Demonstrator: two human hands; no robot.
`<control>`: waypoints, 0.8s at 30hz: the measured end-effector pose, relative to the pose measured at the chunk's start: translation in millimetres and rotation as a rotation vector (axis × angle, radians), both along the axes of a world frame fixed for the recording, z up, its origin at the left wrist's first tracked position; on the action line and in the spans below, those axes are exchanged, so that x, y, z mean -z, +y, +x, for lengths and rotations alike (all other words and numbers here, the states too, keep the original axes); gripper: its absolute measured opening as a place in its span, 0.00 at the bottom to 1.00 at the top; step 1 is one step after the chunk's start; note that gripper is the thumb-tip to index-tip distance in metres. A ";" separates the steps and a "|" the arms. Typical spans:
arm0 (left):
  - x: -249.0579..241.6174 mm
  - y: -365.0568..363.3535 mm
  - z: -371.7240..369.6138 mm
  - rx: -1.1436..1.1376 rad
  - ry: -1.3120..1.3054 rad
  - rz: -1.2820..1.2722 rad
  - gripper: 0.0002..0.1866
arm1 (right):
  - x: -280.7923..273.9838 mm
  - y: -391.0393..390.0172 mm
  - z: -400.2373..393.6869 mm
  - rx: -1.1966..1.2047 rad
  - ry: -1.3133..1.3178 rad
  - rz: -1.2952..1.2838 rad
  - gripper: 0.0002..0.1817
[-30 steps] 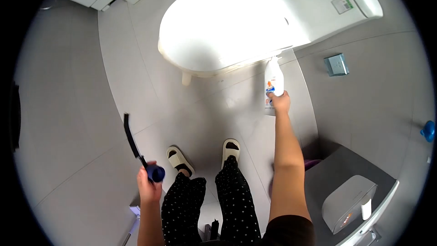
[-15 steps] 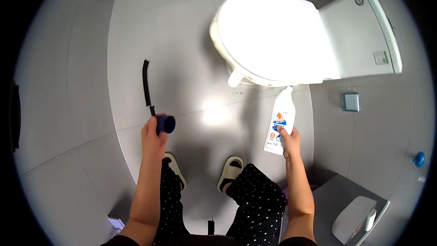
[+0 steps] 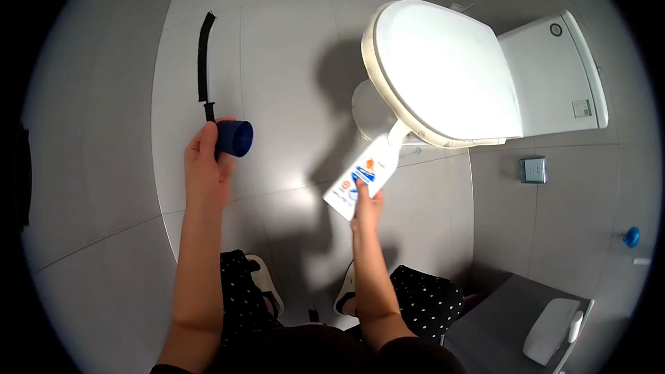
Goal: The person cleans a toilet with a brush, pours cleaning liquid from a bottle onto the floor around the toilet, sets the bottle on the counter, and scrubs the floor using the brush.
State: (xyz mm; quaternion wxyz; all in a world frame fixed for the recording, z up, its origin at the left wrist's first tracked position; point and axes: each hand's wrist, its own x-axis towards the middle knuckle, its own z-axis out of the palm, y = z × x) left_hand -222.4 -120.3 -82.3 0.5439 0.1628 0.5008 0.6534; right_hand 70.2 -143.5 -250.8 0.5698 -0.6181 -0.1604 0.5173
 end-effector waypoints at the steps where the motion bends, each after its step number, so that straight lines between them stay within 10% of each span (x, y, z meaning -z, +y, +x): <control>1: 1.9 0.8 -3.9 0.011 0.040 0.010 0.19 | 2.8 5.2 -17.5 0.009 0.025 0.025 0.14; 24: 30.8 5.6 -18.0 -0.054 -0.098 0.103 0.20 | 40.6 309.6 -141.9 0.311 0.240 0.284 0.21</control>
